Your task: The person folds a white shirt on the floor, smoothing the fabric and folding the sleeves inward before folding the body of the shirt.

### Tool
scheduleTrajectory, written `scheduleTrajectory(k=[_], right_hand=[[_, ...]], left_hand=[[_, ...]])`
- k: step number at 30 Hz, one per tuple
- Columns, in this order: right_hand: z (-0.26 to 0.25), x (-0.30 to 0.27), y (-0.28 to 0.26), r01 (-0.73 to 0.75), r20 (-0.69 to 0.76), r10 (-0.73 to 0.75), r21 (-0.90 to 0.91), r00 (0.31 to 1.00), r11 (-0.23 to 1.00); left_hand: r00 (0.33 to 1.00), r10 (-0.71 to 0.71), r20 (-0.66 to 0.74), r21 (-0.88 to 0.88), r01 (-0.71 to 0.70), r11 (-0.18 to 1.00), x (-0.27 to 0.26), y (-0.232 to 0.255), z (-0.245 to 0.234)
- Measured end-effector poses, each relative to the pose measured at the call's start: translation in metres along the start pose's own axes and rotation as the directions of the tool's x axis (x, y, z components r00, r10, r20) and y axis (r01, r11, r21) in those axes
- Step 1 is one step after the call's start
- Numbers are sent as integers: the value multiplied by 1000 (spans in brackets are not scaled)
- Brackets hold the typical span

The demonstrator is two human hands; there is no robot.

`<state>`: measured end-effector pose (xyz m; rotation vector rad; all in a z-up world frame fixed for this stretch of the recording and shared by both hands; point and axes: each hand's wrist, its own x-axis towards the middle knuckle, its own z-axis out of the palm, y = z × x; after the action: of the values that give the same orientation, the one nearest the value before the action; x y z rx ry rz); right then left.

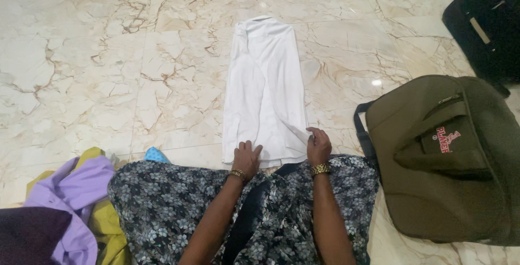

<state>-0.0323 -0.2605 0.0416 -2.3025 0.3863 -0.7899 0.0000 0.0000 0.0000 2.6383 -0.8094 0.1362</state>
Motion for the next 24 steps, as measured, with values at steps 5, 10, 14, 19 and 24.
scheduleTrajectory(k=[5, 10, 14, 19, 24], right_hand=[[10, -3, 7, 150, -34, -150, -20, 988, 989], [15, -9, 19, 109, -124, -105, 21, 987, 994], [17, -9, 32, -18, -105, 34, 154, 994, 988], [15, -7, 24, -73, -13, 80, 290, 997, 954], [11, -6, 10, 44, 19, -50, 247, 999, 968]], left_hand=[[996, 33, -82, -270, -54, 961, 23, 37, 49], [956, -289, -51, -647, 189, 739, 75, 63, 118], [882, -469, 46, -644, 385, 661, 100, 65, 131], [890, -430, 151, -608, 426, 670, 109, 63, 128], [890, -443, 112, -741, 372, 560, 100, 56, 128]])
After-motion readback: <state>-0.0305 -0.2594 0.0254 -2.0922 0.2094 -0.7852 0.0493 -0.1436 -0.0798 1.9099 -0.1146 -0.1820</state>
